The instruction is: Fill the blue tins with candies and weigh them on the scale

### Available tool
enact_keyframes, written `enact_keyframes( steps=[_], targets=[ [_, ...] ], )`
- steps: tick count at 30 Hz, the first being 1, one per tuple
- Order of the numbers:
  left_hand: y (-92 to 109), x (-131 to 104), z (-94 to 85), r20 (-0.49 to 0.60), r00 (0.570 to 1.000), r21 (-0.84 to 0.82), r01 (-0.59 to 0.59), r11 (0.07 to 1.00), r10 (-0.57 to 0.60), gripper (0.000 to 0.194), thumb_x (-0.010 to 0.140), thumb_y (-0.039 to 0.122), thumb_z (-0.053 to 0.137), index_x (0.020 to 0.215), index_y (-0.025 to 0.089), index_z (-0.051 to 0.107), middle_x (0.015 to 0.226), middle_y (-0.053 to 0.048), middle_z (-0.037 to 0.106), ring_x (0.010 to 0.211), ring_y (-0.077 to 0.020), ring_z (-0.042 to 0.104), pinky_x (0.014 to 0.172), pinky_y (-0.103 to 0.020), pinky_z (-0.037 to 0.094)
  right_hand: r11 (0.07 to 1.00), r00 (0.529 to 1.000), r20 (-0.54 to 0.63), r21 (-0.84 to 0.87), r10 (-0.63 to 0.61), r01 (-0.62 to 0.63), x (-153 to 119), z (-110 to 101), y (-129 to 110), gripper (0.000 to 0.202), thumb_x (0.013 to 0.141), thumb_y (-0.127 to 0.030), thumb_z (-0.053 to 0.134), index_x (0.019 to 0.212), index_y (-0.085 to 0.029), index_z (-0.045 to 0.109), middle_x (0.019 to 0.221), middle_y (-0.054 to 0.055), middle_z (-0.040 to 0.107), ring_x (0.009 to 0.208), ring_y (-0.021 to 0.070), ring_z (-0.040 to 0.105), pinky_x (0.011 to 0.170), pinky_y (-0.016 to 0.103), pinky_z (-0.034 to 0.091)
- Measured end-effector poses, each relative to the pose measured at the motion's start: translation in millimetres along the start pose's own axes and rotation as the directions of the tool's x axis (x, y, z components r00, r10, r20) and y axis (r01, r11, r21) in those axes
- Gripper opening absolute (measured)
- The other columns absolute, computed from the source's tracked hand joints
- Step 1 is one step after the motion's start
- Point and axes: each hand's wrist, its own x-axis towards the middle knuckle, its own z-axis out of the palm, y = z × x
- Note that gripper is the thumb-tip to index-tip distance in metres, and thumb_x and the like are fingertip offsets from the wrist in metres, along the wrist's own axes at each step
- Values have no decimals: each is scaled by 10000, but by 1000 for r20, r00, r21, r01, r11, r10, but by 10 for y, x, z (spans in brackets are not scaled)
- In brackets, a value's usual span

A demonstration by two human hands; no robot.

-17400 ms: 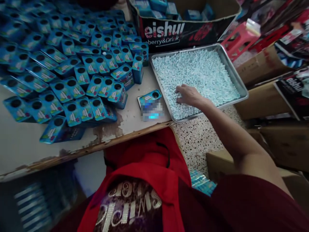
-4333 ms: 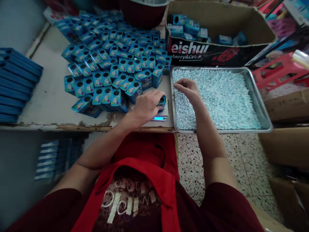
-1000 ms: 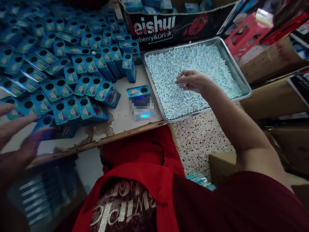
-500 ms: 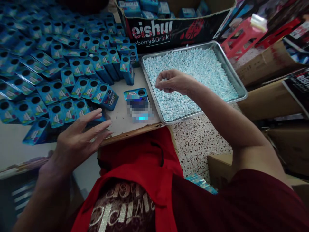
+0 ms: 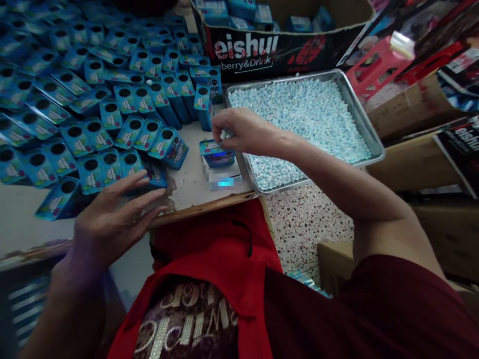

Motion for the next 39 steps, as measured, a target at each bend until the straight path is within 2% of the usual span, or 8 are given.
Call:
enact_keyframes(
  steps=[10, 15, 17, 21, 24, 28, 34, 39],
  targets=[
    [-40, 19, -28, 18, 997, -70, 79, 994, -78, 729, 1075, 154, 830, 1680, 539, 696, 1793, -7, 657, 1342, -373, 867, 1205, -631, 770, 993, 994, -89, 107, 61, -52, -52, 86, 90, 175, 920, -313, 955, 1089, -270, 943, 1146, 87, 836, 1019, 311, 733, 933, 460, 631],
    [1, 59, 11, -30, 997, -23, 66, 998, -67, 690, 1099, 189, 844, 1688, 512, 684, 1730, -16, 718, 1423, -365, 832, 1213, -623, 758, 941, 990, -86, 331, 110, -76, -46, 106, 90, 108, 909, -343, 973, 972, -282, 911, 991, 54, 834, 966, 285, 712, 862, 419, 628],
    [41, 89, 45, -55, 995, 0, 84, 996, -84, 651, 1114, 202, 833, 1670, 509, 691, 1664, -7, 767, 1395, -351, 843, 1168, -604, 770, 853, 980, -101, 514, 171, -96, -40, 105, 96, 104, 905, -317, 979, 937, -280, 887, 915, 37, 795, 869, 239, 667, 792, 378, 602],
    [139, 223, 113, -96, 993, 26, 78, 997, -75, 429, 1139, 221, 817, 1515, 423, 773, 1459, -17, 866, 1229, -294, 885, 1062, -530, 778, 489, 906, -91, 862, 412, -136, -65, 56, 277, 136, 945, -266, 961, 985, -247, 833, 879, 11, 701, 716, 136, 544, 649, 274, 504],
    [189, 426, 182, -142, 984, 1, 106, 994, -105, 262, 1160, 250, 788, 1399, 351, 821, 1297, -33, 897, 1169, -296, 875, 1014, -530, 745, 331, 828, 8, 914, 561, -234, -175, 63, 582, 251, 976, -332, 968, 993, -249, 732, 847, -5, 642, 693, 134, 568, 604, 264, 485],
    [182, 811, 402, -131, 976, -44, 172, 984, -176, 181, 1209, 422, 739, 1298, 308, 847, 1194, -46, 877, 1143, -292, 829, 1013, -512, 699, 167, 755, 171, 922, 633, -349, -430, 229, 935, 216, 926, -177, 875, 1033, -233, 696, 838, -11, 612, 639, 113, 505, 538, 242, 436],
    [71, 1119, 852, -44, 986, -133, 153, 979, -160, 261, 1218, 456, 677, 1377, 336, 846, 1258, -88, 820, 1207, -337, 756, 1049, -533, 650, 401, 777, 47, 836, 628, -375, -698, 455, 993, 193, 943, -282, 862, 1041, -256, 697, 978, 90, 701, 918, 259, 761, 815, 412, 725],
    [64, 1055, 806, -17, 983, -179, 178, 968, -184, 184, 1211, 438, 709, 1262, 341, 857, 1169, -68, 816, 1124, -314, 758, 1009, -519, 651, 330, 782, 113, 863, 613, -383, -794, 394, 915, 229, 916, -250, 947, 1066, -229, 775, 975, 121, 782, 877, 255, 764, 720, 390, 700]
  ],
)
